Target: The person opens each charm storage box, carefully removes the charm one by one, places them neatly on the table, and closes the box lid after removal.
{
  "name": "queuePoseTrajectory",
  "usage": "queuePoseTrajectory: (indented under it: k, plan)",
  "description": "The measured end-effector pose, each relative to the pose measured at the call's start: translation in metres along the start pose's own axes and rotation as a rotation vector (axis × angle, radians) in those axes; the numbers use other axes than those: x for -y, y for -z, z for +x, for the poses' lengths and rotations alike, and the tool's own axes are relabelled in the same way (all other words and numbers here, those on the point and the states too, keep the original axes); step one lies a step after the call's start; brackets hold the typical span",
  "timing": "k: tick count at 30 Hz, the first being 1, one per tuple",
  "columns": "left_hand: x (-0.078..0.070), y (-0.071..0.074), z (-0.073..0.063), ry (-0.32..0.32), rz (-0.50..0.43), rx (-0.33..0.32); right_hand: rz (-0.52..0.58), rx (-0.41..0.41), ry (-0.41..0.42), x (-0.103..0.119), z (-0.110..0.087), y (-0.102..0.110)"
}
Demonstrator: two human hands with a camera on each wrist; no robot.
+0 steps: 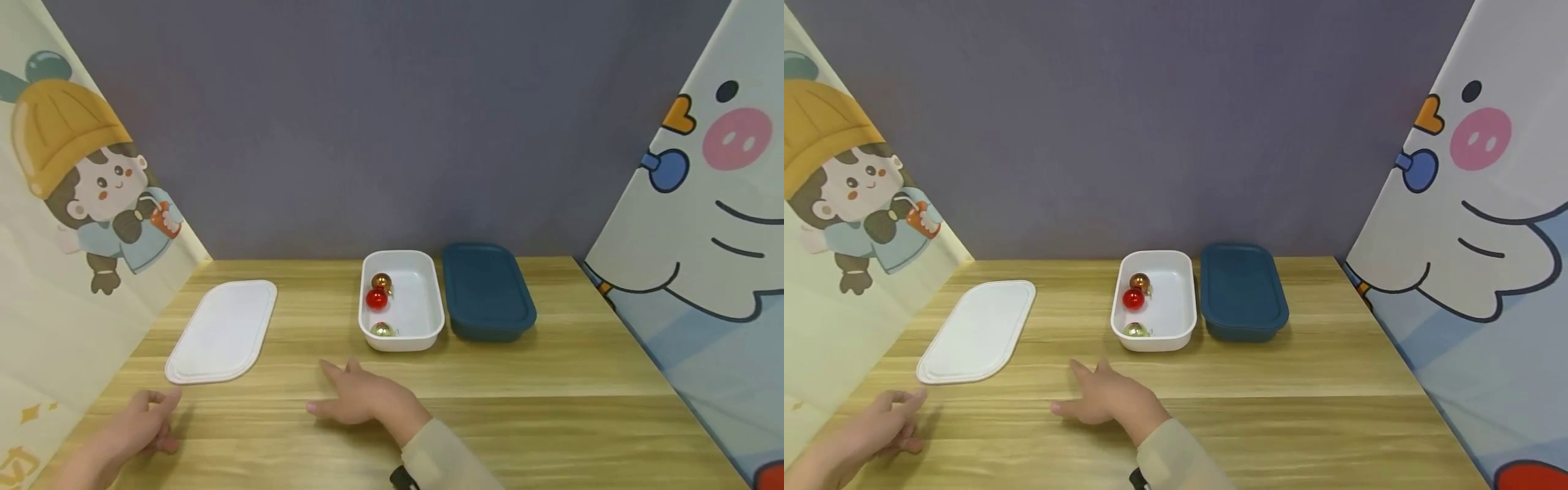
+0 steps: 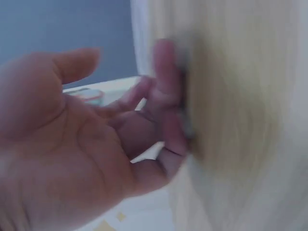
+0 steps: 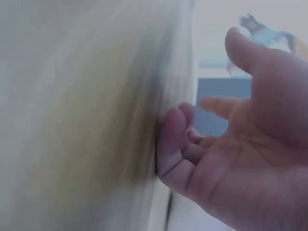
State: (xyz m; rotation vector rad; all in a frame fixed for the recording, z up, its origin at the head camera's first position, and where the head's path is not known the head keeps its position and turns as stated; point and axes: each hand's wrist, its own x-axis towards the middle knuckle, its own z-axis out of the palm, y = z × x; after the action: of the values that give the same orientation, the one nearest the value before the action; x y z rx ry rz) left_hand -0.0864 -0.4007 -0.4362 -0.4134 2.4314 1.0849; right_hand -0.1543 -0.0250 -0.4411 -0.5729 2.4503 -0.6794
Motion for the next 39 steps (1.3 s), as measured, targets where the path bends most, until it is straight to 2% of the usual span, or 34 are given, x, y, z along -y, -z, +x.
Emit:
queuePoseTrajectory:
  k: [5,8,10,14,19,23,28,33,36,39]
  plan:
    - [-0.015,-0.022,-0.015,0.024,-0.027,0.006,0.127,0.036,0.094,-0.018,-0.019,0.01]
    - [-0.034,-0.039,-0.019,0.031,-0.039,0.007,0.199,0.075,0.142,-0.028,-0.033,0.018]
    - [-0.05,-0.051,-0.021,0.004,-0.059,0.011,0.249,0.094,0.169,-0.033,-0.044,0.026]
    - [-0.088,-0.068,-0.022,-0.113,-0.046,0.003,0.252,0.049,0.204,-0.041,-0.068,0.054]
    - [-0.142,-0.089,-0.022,-0.305,-0.078,-0.037,0.246,-0.091,0.231,-0.058,-0.094,0.092]
    - [-0.181,-0.107,-0.018,-0.435,-0.093,-0.091,0.253,-0.204,0.181,-0.075,-0.111,0.117]
    - [-0.222,-0.13,-0.005,-0.556,-0.094,-0.136,0.259,-0.357,0.099,-0.1,-0.125,0.136]
    - [-0.257,-0.151,0.01,-0.645,-0.129,-0.132,0.211,-0.472,0.017,-0.126,-0.132,0.146]
    - [-0.28,-0.163,0.021,-0.689,-0.134,-0.125,0.186,-0.512,-0.035,-0.146,-0.132,0.152]
    - [-0.303,-0.177,0.032,-0.704,-0.132,-0.12,0.154,-0.53,-0.094,-0.169,-0.13,0.161]
